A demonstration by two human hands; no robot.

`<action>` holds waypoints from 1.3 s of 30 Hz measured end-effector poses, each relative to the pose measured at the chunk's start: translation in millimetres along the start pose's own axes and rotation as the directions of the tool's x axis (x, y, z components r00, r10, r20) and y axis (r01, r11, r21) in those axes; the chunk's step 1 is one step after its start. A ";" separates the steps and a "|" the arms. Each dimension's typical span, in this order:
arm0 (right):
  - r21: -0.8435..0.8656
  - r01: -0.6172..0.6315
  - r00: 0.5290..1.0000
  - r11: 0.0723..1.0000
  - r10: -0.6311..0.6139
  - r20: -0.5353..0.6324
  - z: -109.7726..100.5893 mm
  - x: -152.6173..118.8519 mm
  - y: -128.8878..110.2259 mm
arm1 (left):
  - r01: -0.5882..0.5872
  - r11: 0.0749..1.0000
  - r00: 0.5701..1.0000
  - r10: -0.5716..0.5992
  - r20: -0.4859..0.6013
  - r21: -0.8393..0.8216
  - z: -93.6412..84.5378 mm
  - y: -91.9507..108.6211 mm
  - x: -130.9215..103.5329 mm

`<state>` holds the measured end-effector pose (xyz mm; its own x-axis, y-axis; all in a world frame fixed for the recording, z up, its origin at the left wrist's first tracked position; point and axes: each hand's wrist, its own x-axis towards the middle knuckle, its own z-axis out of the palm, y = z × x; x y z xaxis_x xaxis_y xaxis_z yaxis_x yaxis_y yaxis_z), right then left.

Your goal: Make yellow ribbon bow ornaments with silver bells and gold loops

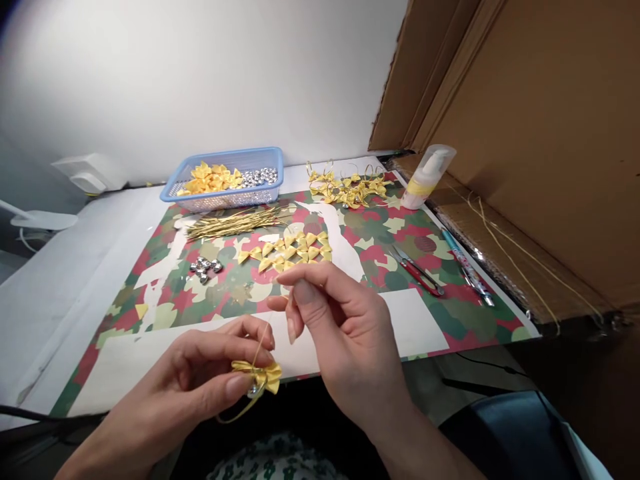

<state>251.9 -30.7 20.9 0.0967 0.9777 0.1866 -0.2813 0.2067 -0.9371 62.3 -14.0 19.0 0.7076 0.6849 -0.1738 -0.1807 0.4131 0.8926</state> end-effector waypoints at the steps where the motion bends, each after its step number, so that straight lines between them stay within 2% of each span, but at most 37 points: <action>1: -0.004 -0.004 1.000 1.000 0.004 -0.001 0.0 0.6 0.9 | 0.006 1.000 1.000 -0.006 0.000 -0.012 -0.2 0.2 -0.6; 6: -0.013 0.011 1.000 1.000 -0.011 0.006 0.6 2.9 4.8 | 0.025 0.998 1.000 -0.026 -0.010 -0.055 -1.0 1.6 -1.4; 10: -0.015 0.014 1.000 1.000 -0.014 0.008 1.6 3.5 5.7 | 0.014 1.000 0.999 -0.015 -0.030 -0.012 -2.2 1.6 1.4; 14: -0.005 0.021 0.999 1.000 -0.022 -0.032 1.2 7.4 6.7 | 0.016 0.998 0.992 -0.009 -0.129 0.053 -3.3 1.5 3.2; 16: -0.080 0.019 0.998 0.997 -0.024 -0.063 -1.0 11.7 10.3 | 0.043 0.993 0.980 -0.021 -0.200 0.108 -4.9 1.0 2.7; 18: -0.286 0.004 0.998 0.958 -0.020 -0.054 -5.2 17.2 17.0 | 0.078 0.979 0.973 -0.034 -0.228 0.186 -8.0 -0.7 1.9; 20: -0.522 -0.002 1.000 0.853 -0.003 -0.009 -12.2 22.6 25.1 | 0.119 0.960 0.978 -0.070 -0.197 0.254 -11.7 -3.9 1.5; 22: -0.685 0.011 1.000 0.728 0.007 0.023 -23.3 26.3 31.1 | 0.163 0.947 0.976 -0.113 -0.188 0.275 -14.3 -7.2 1.8; 25: -0.844 -0.014 0.997 0.536 -0.061 -0.056 -50.5 26.0 30.0 | 0.205 0.957 0.944 -0.138 -0.298 0.207 -13.1 -8.0 2.8; 28: -0.956 -0.117 0.961 0.269 -0.213 -0.178 -91.3 21.0 19.1 | 0.211 0.968 0.919 -0.149 -0.364 0.136 -8.5 -3.3 4.5; 30: -0.977 -0.187 0.951 0.107 -0.228 -0.207 -121.2 19.2 13.4 | 0.192 0.976 0.925 -0.145 -0.351 0.102 -6.6 -0.3 6.9; 32: -0.976 -0.218 0.958 -0.014 -0.194 -0.211 -146.6 20.8 12.6 | 0.150 0.986 0.946 -0.122 -0.300 0.072 -6.7 0.4 9.7; 34: -0.972 -0.216 0.964 -0.089 -0.178 -0.198 -162.9 24.9 15.9 | 0.110 0.993 0.963 -0.094 -0.253 0.051 -8.0 -1.2 12.2; 36: -0.974 -0.197 0.969 -0.115 -0.177 -0.175 -168.0 28.5 19.4 | 0.081 0.996 0.968 -0.070 -0.240 0.036 -9.2 -3.9 13.2; 39: -0.983 -0.177 0.966 -0.056 -0.199 -0.163 -154.0 24.7 18.4 | 0.055 0.998 0.961 -0.042 -0.272 0.040 -9.7 -7.1 11.5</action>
<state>396.2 -8.6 -37.1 0.3047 0.8974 0.3191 0.9368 -0.2220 -0.2703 65.1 -3.3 6.7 0.5022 0.8041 -0.3181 -0.1137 0.4261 0.8975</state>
